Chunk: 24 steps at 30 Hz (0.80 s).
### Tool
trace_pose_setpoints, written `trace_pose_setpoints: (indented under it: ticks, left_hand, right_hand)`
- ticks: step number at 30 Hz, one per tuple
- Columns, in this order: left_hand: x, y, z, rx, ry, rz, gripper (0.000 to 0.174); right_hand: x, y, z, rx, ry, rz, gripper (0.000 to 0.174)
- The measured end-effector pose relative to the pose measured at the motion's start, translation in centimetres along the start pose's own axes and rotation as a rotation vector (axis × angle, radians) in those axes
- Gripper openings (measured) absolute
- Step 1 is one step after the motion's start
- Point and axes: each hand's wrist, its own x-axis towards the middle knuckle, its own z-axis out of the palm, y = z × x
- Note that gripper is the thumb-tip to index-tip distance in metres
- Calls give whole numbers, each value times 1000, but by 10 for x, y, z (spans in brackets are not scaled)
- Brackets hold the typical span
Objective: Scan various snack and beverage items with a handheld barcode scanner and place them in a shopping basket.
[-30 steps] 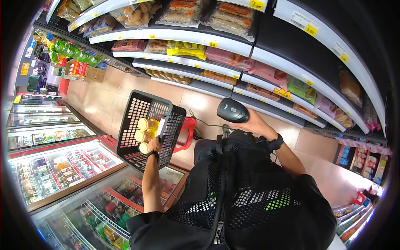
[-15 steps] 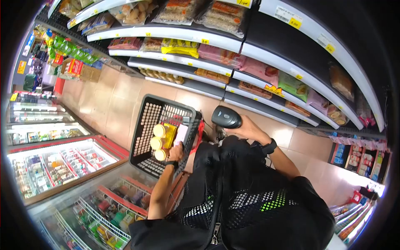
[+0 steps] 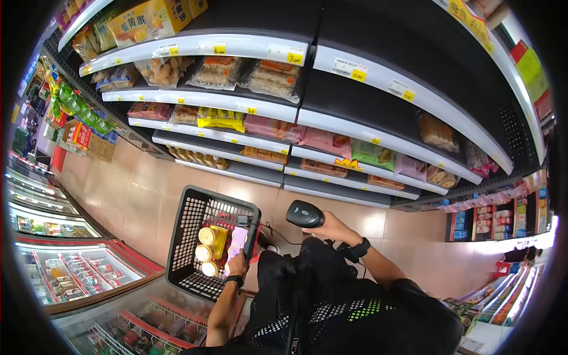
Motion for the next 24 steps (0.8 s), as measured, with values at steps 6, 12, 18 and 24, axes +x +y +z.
trace_pose_setpoints:
  ticks: [6, 12, 18, 24]
  left_hand:
    - [-1, 7, 8, 98, -49, -112, 37]
    - [0, 26, -3, 147, -37, -228, 36]
    - [9, 34, -2, 123, 2, -246, 27]
    - [4, 49, 18, 211, 2, -200, 27]
  right_hand:
    - [-13, 22, -39, -33, -4, -79, 45]
    - [-35, 33, -83, 7, 76, -279, 33]
    - [-49, 54, -109, 21, 182, -447, 35]
    - [-71, 60, -123, 50, 125, -326, 35]
